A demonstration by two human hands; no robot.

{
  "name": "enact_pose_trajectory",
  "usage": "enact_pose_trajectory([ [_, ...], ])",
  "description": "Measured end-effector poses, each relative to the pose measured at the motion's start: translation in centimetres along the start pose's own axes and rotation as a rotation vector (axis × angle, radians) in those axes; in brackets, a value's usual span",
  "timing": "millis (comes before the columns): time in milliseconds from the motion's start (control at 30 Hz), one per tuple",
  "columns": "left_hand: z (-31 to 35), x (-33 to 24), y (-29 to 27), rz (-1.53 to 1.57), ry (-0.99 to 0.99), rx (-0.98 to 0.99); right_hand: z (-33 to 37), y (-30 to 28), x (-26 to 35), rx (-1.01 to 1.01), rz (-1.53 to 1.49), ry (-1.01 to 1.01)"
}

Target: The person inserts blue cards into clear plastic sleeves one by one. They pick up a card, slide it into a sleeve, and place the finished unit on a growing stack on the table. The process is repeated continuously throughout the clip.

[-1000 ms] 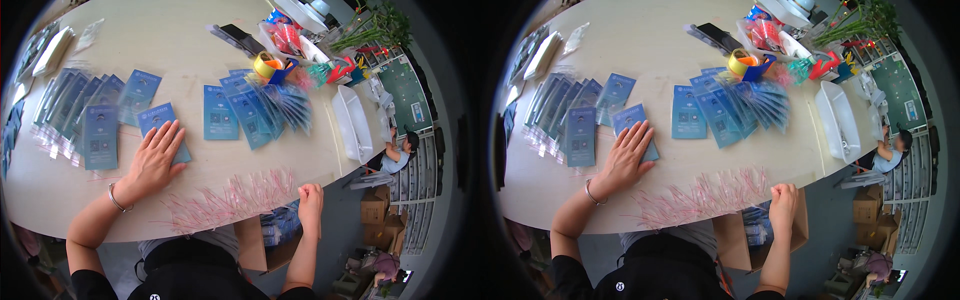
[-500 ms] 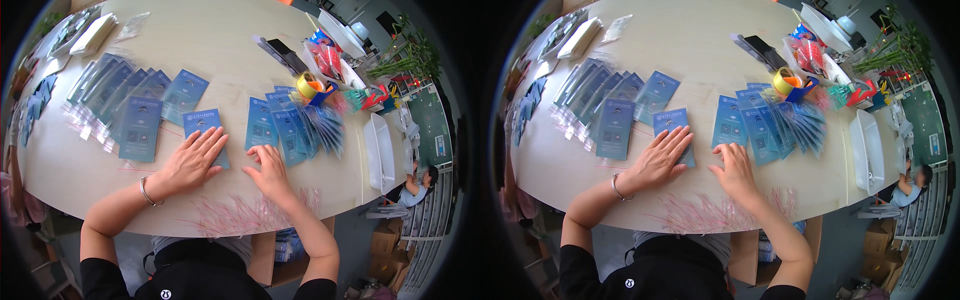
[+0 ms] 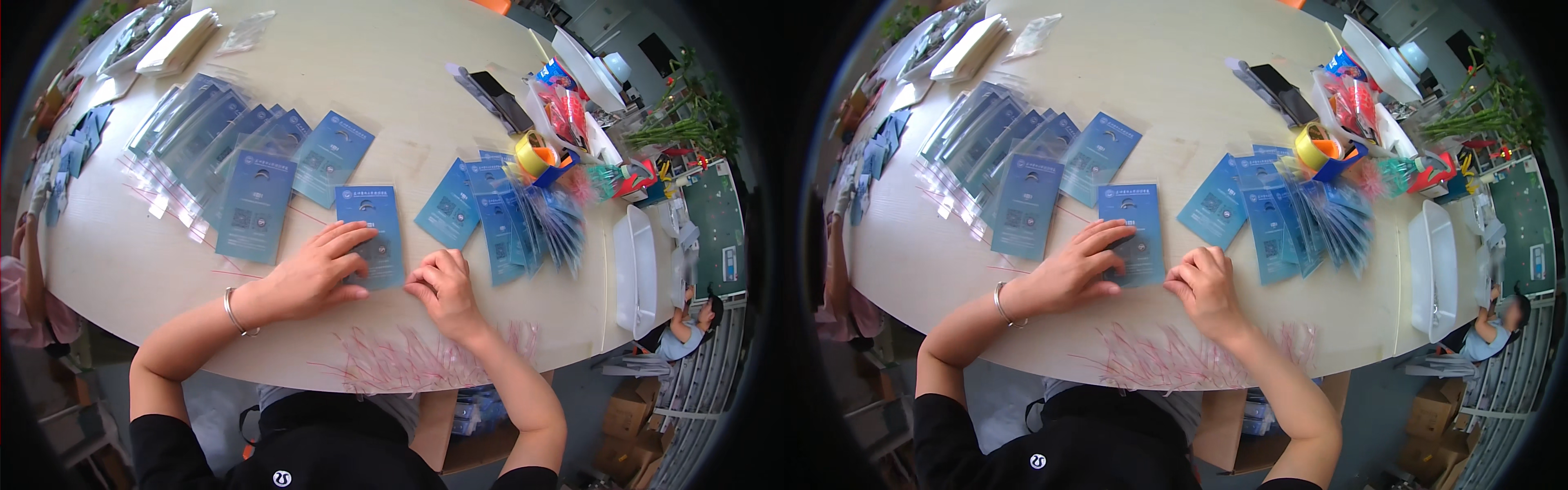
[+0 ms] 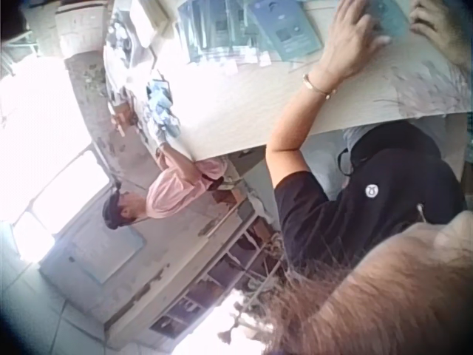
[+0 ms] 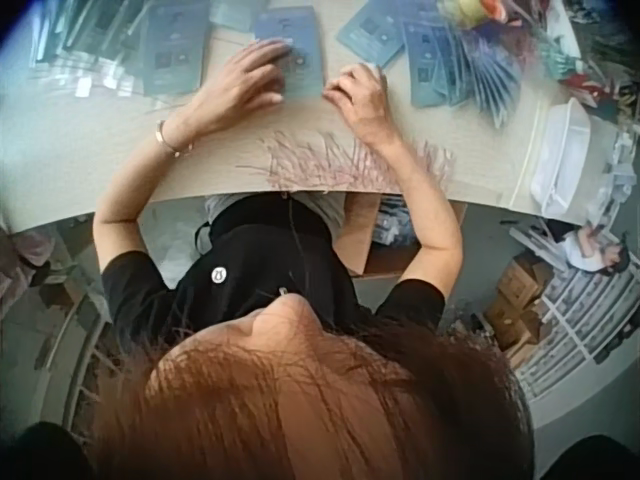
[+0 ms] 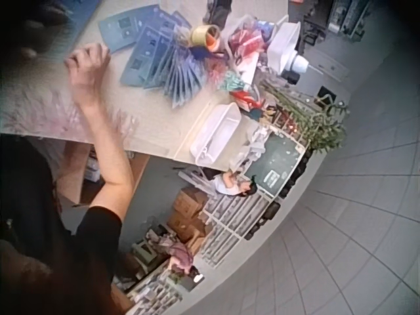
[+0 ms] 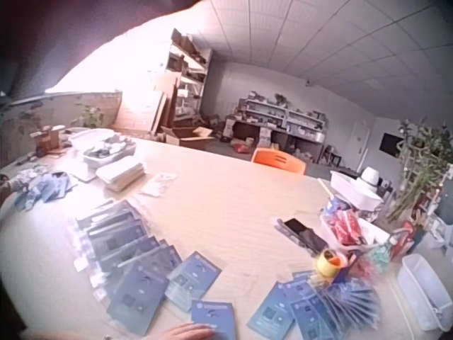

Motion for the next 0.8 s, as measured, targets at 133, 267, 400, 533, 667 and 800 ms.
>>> enact_pose_trajectory([
  [133,1.8,-0.4,-0.5,-0.065,-0.066,0.049,0.1,0.3,0.1,0.035,0.0,0.093],
  [267,2.1,0.0,0.4,0.003,-0.094,-0.05,0.3,0.3,0.2,0.036,0.004,0.12],
  [400,1.8,-0.2,0.5,-0.043,-0.098,-0.072,0.6,0.4,0.1,-0.007,-0.012,0.146],
  [533,1.2,-0.4,0.3,-0.045,-0.11,-0.061,0.8,0.2,0.0,-0.003,-0.001,0.157],
  [667,1.2,-0.6,0.3,-0.033,-0.142,-0.053,0.6,0.2,0.3,0.037,0.02,0.192],
  [800,1.1,-0.5,0.3,-0.021,-0.19,-0.054,0.4,0.3,0.4,0.074,0.029,0.253],
])
Point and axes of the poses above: each hand's wrist, its own z-axis away from the middle knuckle, its own y-axis out of the palm, x = y × z, the point moved 5 cm from there along -z, towards the middle knuckle, and after that the axes turned 10 degrees about -y, right-handed, at the moved point
